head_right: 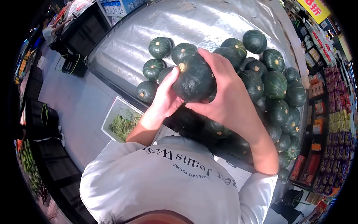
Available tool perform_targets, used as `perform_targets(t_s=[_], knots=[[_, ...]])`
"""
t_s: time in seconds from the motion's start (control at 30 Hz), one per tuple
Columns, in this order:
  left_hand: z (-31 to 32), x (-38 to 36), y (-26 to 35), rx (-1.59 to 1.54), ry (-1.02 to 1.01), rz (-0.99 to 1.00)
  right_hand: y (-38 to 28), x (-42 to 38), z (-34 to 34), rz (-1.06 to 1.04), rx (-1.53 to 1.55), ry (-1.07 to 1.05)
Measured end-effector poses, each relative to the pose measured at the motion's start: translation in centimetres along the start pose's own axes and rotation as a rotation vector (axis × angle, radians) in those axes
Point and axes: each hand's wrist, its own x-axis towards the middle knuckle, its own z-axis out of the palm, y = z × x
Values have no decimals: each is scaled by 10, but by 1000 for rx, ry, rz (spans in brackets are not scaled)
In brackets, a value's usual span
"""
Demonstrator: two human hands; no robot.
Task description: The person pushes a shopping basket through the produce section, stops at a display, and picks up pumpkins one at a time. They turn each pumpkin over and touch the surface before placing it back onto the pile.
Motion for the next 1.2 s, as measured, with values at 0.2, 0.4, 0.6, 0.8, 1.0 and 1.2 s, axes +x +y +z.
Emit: perform_targets(t_s=[0.2, 0.4, 0.6, 0.8, 1.0, 1.2], knots=[[-63, -25, 45, 465, 232, 305, 16, 78, 61, -83, 61, -264], [-160, -47, 107, 1349, 638, 389, 50, 150, 196, -113, -1, -472], [-232, -67, 125, 1808, 804, 104, 79, 170, 288, -215, -237, -509], [-245, -78, 113, 2046, 794, -82, 73, 163, 298, -307, -440, -702], [-253, -74, 107, 2232, 726, -65, 37, 144, 196, -468, -438, -489], [-115, -12, 55, 1637, 819, 915, -8, 68, -10, -396, -628, -187]])
